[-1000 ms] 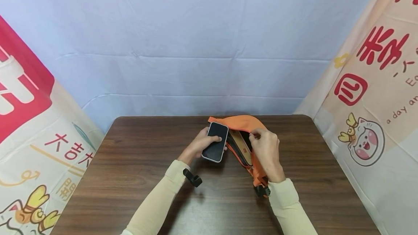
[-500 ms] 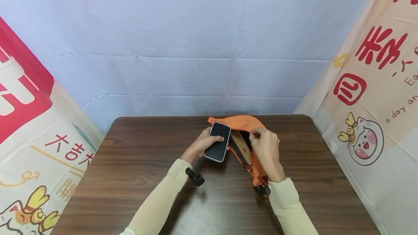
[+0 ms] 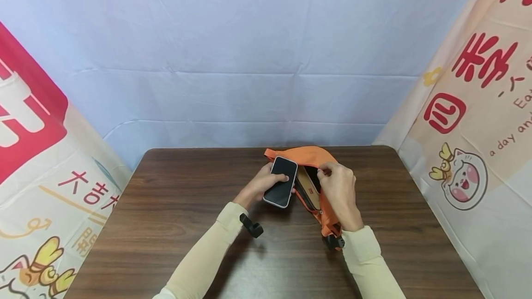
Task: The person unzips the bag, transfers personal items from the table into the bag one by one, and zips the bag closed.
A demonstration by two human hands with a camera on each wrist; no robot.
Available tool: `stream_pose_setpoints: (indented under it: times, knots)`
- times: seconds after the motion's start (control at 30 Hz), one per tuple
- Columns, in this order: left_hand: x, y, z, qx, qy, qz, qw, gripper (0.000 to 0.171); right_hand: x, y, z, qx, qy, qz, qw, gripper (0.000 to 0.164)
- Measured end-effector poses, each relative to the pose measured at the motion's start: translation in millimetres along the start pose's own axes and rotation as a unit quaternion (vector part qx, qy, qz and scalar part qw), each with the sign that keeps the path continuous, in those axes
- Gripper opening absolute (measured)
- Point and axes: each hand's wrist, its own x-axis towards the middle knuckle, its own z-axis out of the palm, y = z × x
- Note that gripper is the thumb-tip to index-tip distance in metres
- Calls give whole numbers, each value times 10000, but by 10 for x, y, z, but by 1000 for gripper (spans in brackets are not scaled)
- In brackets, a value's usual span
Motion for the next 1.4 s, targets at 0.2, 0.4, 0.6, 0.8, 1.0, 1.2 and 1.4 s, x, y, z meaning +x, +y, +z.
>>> stream_pose_setpoints:
  times: [0.2,0.4,0.6,0.8,1.0,1.2,1.4]
  knots:
    - [5,-7,30,-16,-41,-69,10000,50,3,-7,-4,6,-8,-7,10000,7]
    - [18,-44,53,-109,-127,-91,9998,49,2,-5,10,19,46,-42,10000,7]
    - [32,-66,94,-196,-136,-83,9997,51,0,-1,11,35,67,-40,10000,6]
    - [43,-89,126,-202,-198,-89,9996,47,0,-3,3,12,48,-18,10000,6]
    - [54,-110,171,-116,-163,-102,9997,47,-1,-6,4,27,62,-16,10000,6]
    - [87,-141,207,69,-58,-49,9999,49,-5,-12,3,51,65,-25,10000,6]
    - [103,-165,224,273,73,-37,9996,47,-5,-14,2,42,82,-54,9999,6]
